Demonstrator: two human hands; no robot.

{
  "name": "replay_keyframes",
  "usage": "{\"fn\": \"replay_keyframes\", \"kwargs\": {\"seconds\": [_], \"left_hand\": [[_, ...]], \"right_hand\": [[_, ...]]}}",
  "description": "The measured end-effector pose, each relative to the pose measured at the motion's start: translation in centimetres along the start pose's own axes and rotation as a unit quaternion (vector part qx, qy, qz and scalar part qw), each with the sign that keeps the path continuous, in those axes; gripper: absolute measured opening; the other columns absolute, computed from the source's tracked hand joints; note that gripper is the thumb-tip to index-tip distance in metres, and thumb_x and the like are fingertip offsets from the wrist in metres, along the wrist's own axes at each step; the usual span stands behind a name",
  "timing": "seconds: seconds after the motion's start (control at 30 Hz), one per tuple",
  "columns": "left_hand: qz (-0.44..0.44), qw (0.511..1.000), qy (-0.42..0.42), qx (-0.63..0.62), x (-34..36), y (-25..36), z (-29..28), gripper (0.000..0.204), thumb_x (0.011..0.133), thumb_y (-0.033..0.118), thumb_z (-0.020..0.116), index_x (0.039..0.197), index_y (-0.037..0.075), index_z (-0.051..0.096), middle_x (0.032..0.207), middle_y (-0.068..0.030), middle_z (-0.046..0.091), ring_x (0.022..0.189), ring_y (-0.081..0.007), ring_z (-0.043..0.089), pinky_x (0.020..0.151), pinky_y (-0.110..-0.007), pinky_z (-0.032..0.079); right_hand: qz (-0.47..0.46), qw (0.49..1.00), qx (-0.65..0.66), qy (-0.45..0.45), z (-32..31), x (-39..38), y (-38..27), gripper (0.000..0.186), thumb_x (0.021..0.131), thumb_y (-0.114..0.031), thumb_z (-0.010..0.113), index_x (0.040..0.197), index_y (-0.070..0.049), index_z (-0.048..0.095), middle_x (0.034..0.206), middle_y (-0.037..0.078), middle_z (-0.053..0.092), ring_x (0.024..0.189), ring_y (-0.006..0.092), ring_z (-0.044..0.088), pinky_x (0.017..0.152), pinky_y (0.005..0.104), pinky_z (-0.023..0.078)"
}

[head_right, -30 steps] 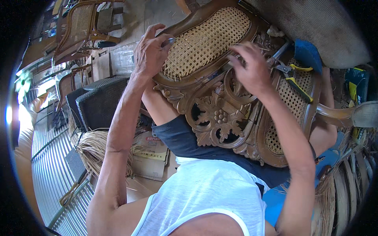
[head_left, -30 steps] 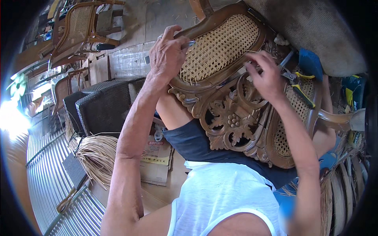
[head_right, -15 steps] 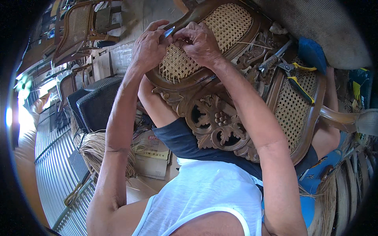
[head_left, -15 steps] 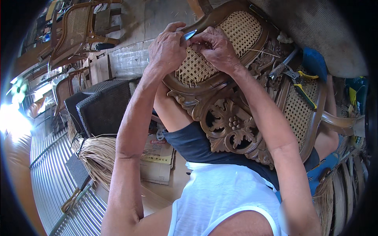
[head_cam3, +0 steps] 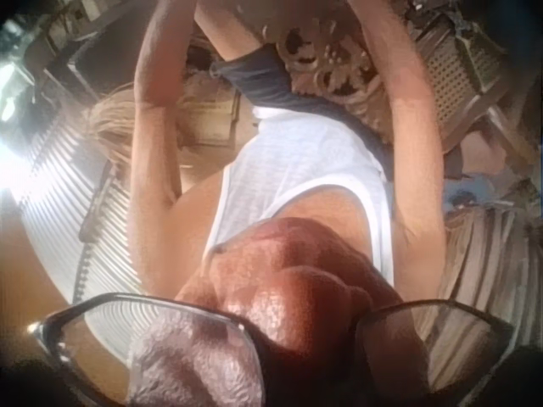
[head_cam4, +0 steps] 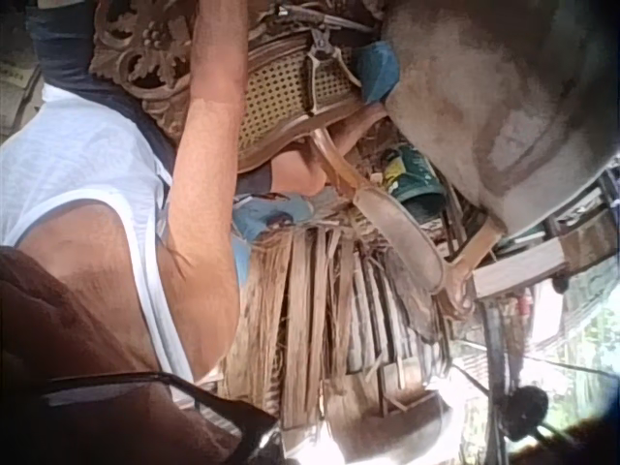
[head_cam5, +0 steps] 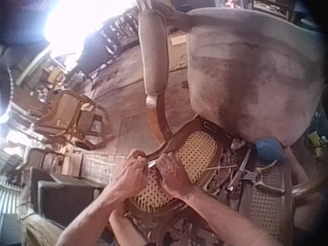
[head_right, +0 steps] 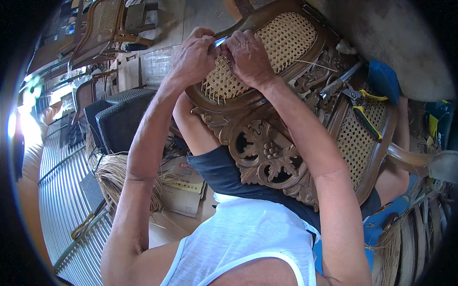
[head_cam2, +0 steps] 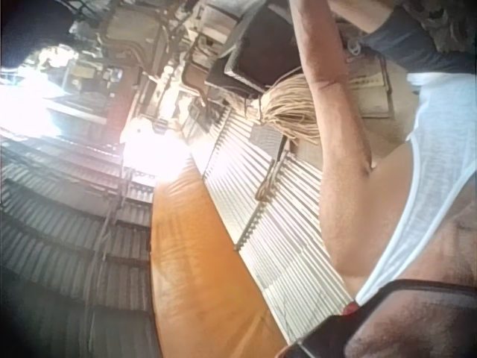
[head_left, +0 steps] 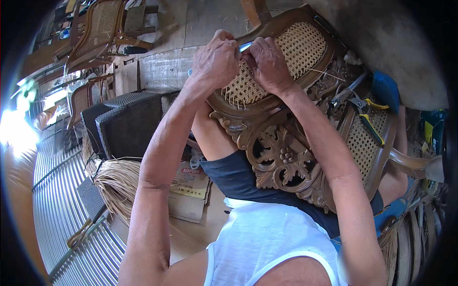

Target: Repairing the decorative cane backrest of a wooden chair using weaving techniques and hand tools.

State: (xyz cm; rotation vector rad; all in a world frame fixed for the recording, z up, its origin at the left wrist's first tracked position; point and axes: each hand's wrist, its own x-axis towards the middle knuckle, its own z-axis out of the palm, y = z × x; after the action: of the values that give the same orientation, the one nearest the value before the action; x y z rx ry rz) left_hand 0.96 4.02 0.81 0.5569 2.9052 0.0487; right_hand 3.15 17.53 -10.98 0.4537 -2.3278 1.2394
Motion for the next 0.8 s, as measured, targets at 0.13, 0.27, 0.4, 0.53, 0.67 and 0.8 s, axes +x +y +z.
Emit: {"fn": "replay_keyframes", "kwargs": {"seconds": [0.13, 0.27, 0.4, 0.53, 0.67, 0.8], "left_hand": [[-0.004, 1.000, -0.022, -0.003, 0.5, 0.3, -0.3, 0.029, 0.090, 0.020, 0.057, 0.107, 0.000, 0.069, 0.130, -0.0108, 0.058, 0.111, -0.0319, 0.062, 0.093, -0.044, 0.049], [-0.036, 0.998, -0.056, -0.017, 0.5, 0.6, -0.8, 0.032, 0.093, 0.022, 0.055, 0.111, -0.002, 0.067, 0.133, -0.0116, 0.056, 0.114, -0.0308, 0.061, 0.096, -0.043, 0.048], [-0.044, 0.998, -0.044, -0.006, 0.7, 0.4, -0.4, 0.031, 0.091, 0.023, 0.057, 0.105, -0.002, 0.069, 0.131, -0.0125, 0.058, 0.112, -0.0310, 0.062, 0.095, -0.043, 0.048], [-0.074, 0.995, 0.007, -0.071, 1.0, -0.1, 0.0, 0.031, 0.087, 0.028, 0.062, 0.096, -0.001, 0.073, 0.122, -0.0129, 0.064, 0.109, -0.0304, 0.063, 0.095, -0.041, 0.049], [-0.086, 0.995, 0.007, -0.059, 1.0, -0.3, -0.2, 0.029, 0.083, 0.028, 0.067, 0.094, 0.002, 0.074, 0.115, -0.0123, 0.067, 0.104, -0.0302, 0.065, 0.093, -0.040, 0.050], [-0.046, 0.997, 0.011, -0.059, 1.0, -1.2, -0.2, 0.026, 0.084, 0.029, 0.068, 0.094, 0.006, 0.074, 0.112, -0.0122, 0.068, 0.101, -0.0307, 0.066, 0.091, -0.039, 0.050]], "right_hand": [[-0.007, 0.994, 0.110, -0.022, -1.0, 0.3, 0.8, 0.011, 0.082, -0.008, 0.070, 0.090, -0.010, 0.063, 0.091, 0.005, 0.060, 0.091, 0.0258, 0.057, 0.082, 0.0407, 0.044], [0.052, 0.974, 0.219, -0.039, -0.9, 0.5, 0.8, 0.009, 0.080, -0.006, 0.071, 0.086, -0.009, 0.066, 0.085, 0.005, 0.062, 0.086, 0.0264, 0.058, 0.082, 0.0390, 0.046], [-0.007, 0.987, 0.161, -0.024, -0.8, 0.8, 0.9, 0.009, 0.081, -0.006, 0.071, 0.087, -0.009, 0.065, 0.085, 0.004, 0.062, 0.085, 0.0257, 0.059, 0.081, 0.0387, 0.046], [0.019, 0.990, 0.137, -0.006, -0.5, 0.5, 0.4, 0.009, 0.082, -0.004, 0.069, 0.089, -0.007, 0.063, 0.085, 0.005, 0.061, 0.086, 0.0267, 0.059, 0.079, 0.0391, 0.046], [0.041, 0.988, 0.147, 0.004, -0.1, 0.1, 0.5, 0.007, 0.085, -0.005, 0.066, 0.089, -0.010, 0.063, 0.087, 0.004, 0.060, 0.089, 0.0266, 0.059, 0.080, 0.0412, 0.044], [0.015, 0.991, 0.136, -0.004, -0.7, 0.2, 0.7, 0.006, 0.086, -0.006, 0.065, 0.090, -0.010, 0.061, 0.088, 0.004, 0.059, 0.089, 0.0270, 0.059, 0.080, 0.0410, 0.044]]}}
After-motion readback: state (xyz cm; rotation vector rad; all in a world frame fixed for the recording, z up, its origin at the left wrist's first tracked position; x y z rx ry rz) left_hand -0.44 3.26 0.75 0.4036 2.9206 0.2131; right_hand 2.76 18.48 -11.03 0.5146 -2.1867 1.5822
